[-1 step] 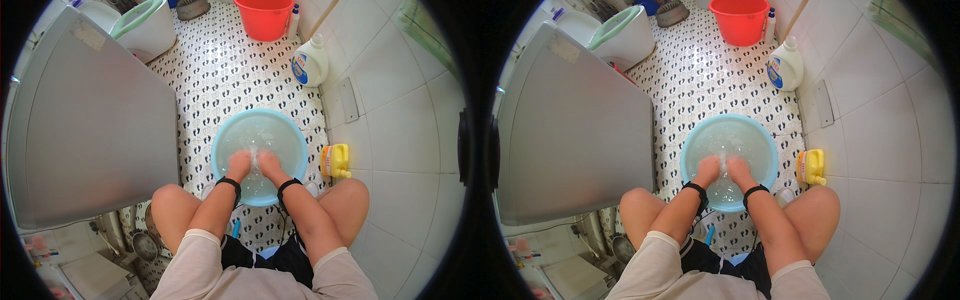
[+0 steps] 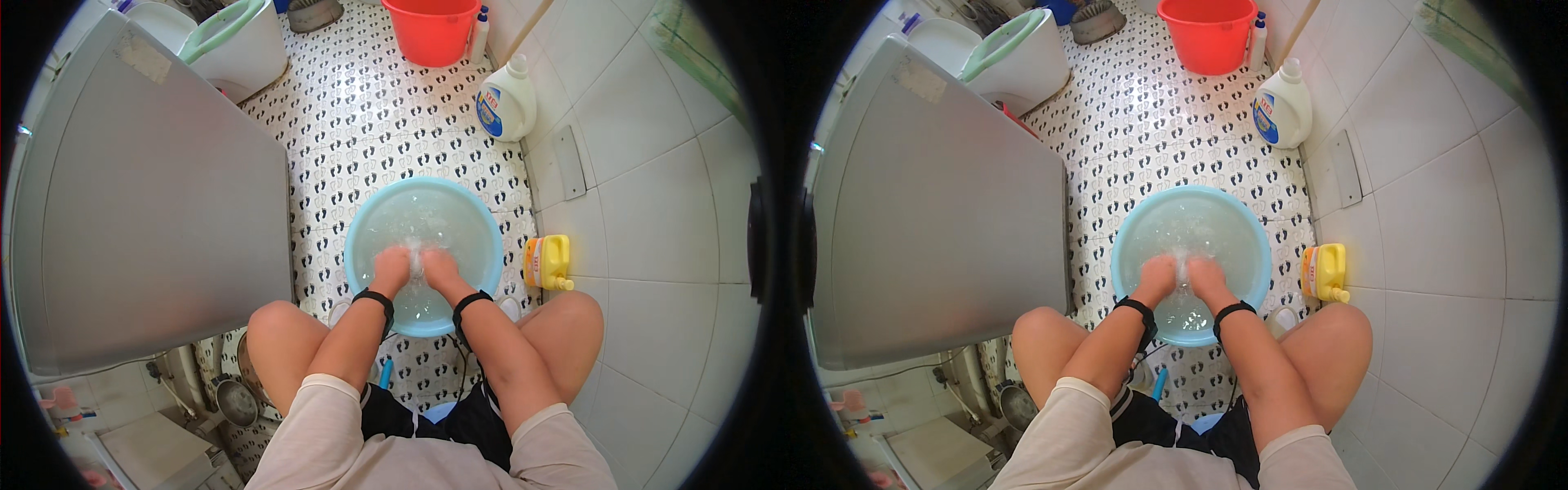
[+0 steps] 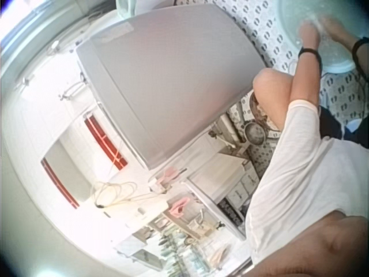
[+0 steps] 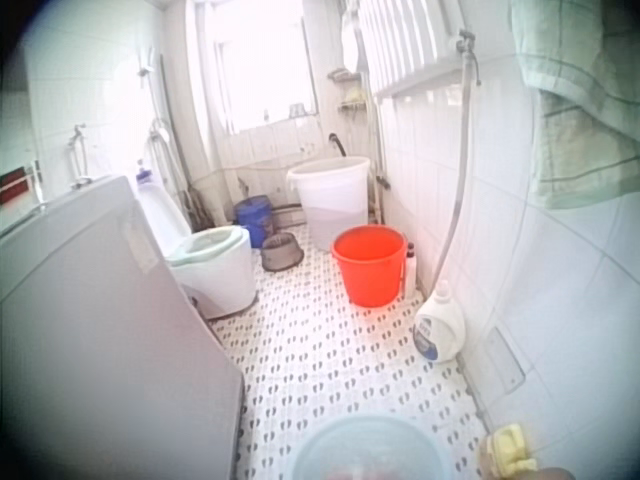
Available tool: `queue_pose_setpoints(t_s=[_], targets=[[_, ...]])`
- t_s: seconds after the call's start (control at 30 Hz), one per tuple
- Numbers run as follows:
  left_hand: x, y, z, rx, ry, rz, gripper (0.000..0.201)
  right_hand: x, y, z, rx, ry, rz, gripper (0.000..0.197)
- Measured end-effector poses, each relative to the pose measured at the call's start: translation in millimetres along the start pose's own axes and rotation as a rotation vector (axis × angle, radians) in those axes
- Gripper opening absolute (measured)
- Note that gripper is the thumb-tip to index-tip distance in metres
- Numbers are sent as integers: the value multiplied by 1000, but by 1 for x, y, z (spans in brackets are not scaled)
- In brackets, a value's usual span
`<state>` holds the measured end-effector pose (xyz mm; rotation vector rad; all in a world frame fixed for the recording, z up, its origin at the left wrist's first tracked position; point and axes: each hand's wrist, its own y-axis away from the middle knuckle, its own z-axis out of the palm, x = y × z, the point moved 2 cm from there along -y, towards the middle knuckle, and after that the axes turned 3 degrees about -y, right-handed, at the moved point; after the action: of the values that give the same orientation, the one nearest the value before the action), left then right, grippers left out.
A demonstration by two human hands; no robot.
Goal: The person is washing a white garment by hand in a basin of water, rubbing the fabric together and submerging it repeatedly.
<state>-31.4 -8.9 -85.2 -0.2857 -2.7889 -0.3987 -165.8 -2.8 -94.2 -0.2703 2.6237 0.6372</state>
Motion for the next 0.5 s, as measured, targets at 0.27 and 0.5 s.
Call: queue_pose_setpoints(t_s=[0.27, 0.5], targets=[[-3, -1, 8, -195, -275, 78, 15, -3, -5, 6, -5, 80, -14, 23], [-8, -2, -38, -288, 12, 29, 60, -19, 10, -46, -16, 22, -79, 65]])
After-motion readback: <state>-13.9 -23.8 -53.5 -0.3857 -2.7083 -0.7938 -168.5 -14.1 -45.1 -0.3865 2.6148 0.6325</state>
